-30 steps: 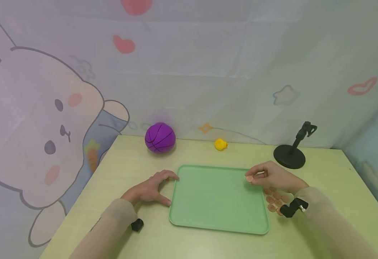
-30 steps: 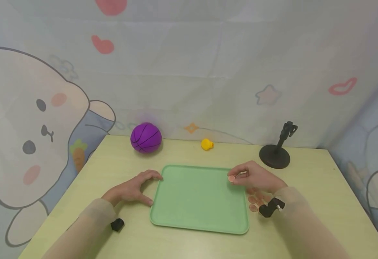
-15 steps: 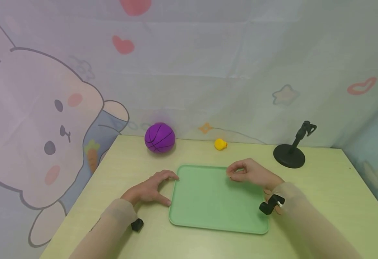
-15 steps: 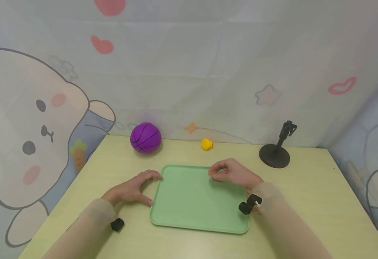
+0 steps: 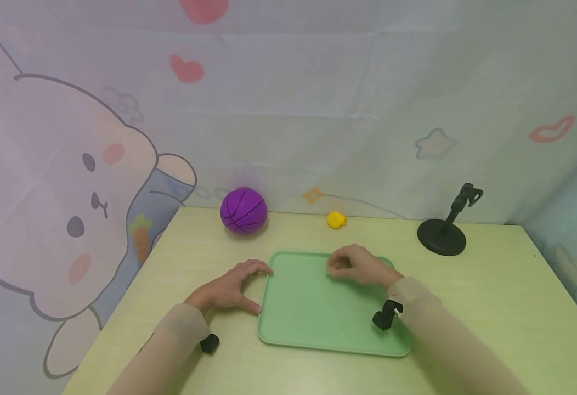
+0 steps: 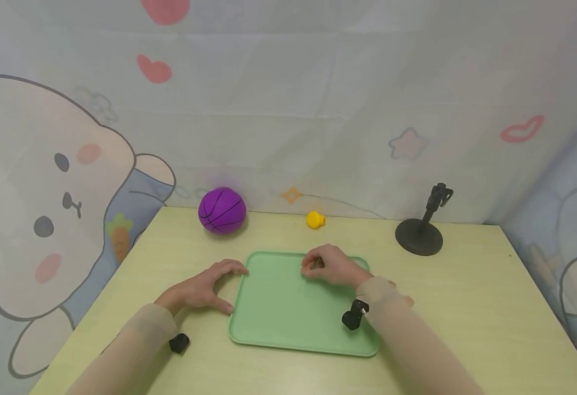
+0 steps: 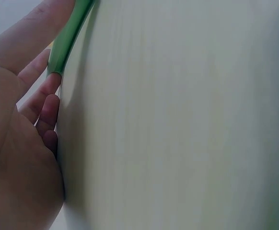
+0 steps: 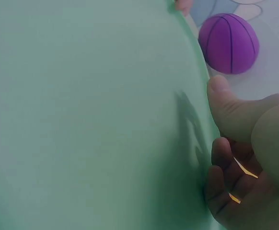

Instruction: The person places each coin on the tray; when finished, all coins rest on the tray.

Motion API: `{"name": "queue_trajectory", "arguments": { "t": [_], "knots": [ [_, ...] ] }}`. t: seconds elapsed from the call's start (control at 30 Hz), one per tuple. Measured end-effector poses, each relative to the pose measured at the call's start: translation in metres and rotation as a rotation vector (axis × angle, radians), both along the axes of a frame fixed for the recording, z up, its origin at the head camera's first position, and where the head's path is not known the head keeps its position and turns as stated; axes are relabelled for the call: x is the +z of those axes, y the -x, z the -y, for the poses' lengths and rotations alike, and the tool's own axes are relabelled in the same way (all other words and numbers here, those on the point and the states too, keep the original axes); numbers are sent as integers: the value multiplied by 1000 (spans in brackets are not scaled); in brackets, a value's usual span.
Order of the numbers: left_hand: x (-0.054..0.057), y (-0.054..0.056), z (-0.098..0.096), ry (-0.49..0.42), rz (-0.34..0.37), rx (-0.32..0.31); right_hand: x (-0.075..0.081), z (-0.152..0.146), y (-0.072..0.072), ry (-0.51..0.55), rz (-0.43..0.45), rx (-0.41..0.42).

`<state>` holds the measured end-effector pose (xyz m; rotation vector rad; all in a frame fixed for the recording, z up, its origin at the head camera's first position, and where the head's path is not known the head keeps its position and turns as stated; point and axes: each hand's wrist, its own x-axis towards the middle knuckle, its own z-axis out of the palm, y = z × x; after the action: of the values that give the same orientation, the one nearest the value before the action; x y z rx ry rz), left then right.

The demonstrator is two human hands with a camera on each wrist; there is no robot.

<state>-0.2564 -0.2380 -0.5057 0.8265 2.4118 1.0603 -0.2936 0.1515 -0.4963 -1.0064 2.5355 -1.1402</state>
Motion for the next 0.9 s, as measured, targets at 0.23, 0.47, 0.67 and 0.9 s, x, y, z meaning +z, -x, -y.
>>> {"name": "queue_trajectory", "arguments": {
  "t": [0.23, 0.47, 0.67, 0.9],
  "knots": [
    [0, -1, 0, 9, -13, -4, -5, 22, -1, -33, -42, -36],
    [1, -2, 0, 22, -31, -7, -5, 35, -5, -85, -76, -66],
    [2, -2, 1, 15, -38, -6, -6, 40, -4, -87, -68, -75],
    [1, -2, -1, 16, -26, -1, -6, 45, -4, -89, -89, -74]
  ]
}}
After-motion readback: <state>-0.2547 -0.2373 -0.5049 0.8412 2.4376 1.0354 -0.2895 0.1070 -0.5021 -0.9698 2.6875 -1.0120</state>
